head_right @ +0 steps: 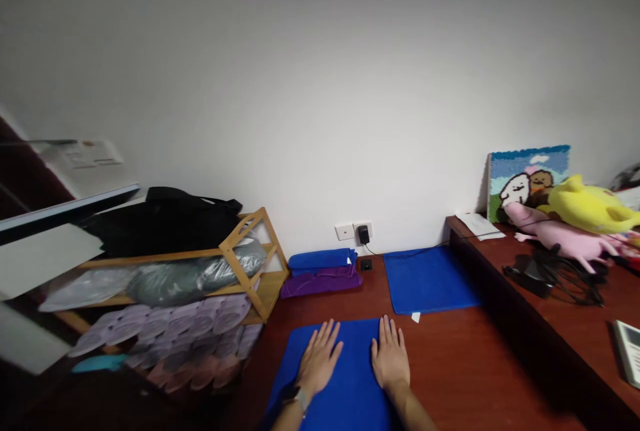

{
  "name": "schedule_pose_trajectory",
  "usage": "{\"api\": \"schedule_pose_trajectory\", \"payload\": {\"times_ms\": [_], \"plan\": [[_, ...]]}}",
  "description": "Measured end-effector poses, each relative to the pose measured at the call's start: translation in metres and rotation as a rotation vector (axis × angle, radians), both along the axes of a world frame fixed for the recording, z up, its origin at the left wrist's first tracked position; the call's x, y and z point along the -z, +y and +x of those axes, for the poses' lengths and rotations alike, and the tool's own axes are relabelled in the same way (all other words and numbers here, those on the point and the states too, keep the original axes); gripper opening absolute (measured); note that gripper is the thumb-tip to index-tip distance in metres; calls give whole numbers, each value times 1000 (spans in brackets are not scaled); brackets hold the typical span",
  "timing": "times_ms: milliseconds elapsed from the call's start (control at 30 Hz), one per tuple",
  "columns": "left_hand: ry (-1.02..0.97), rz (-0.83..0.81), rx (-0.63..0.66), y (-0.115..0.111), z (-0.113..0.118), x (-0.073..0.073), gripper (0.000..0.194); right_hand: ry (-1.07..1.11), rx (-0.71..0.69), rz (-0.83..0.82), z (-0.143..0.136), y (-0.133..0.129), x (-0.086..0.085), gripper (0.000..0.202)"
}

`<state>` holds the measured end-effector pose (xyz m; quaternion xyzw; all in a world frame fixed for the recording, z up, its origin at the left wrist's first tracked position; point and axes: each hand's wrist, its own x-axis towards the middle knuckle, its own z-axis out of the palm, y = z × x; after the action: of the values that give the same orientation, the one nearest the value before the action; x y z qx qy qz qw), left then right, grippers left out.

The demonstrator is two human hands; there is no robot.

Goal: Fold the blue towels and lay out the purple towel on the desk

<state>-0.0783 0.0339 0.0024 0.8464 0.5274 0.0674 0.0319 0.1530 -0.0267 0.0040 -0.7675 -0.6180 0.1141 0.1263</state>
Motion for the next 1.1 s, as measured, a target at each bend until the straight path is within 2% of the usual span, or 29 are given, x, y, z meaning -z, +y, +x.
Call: {"api": "schedule_pose_trajectory", "payload": {"times_ms": [100, 200, 267, 433, 533, 633, 733, 833, 933, 1000, 1033, 1100], "plan": [[17, 24, -147, 6, -63, 2, 66, -11, 0, -35, -1, -2, -3, 70], [8, 34, -224, 9, -95, 7, 71, -28, -5, -57, -2, -4, -7, 71], [0, 46, -237, 10, -100, 10, 72, -34, -6, -62, -2, -5, -10, 71], [8, 48, -236, 7, -91, 10, 73, -23, 5, -65, -3, -6, -14, 70], [52, 36, -238, 7, -90, 2, 72, -14, 13, -58, -3, -6, -13, 70], [107, 20, -230, 8, -86, -13, 71, -16, 12, -49, -3, -7, -12, 70], [92, 45, -208, 6, -61, -28, 66, -15, 9, -41, -3, -7, -11, 70], [-7, 88, -86, -8, -3, -31, 62, -9, 9, -31, -2, -5, -8, 70], [-86, 22, 117, -29, 70, -19, 62, -39, -19, -37, 1, -5, 0, 68], [-124, -40, 207, -41, 107, -7, 61, -71, -59, -43, 4, -6, 5, 67], [-136, -65, 216, -44, 119, -2, 61, -85, -75, -42, 5, -7, 7, 67], [-140, -94, 216, -47, 125, 3, 61, -103, -89, -37, 5, -7, 10, 67]]}}
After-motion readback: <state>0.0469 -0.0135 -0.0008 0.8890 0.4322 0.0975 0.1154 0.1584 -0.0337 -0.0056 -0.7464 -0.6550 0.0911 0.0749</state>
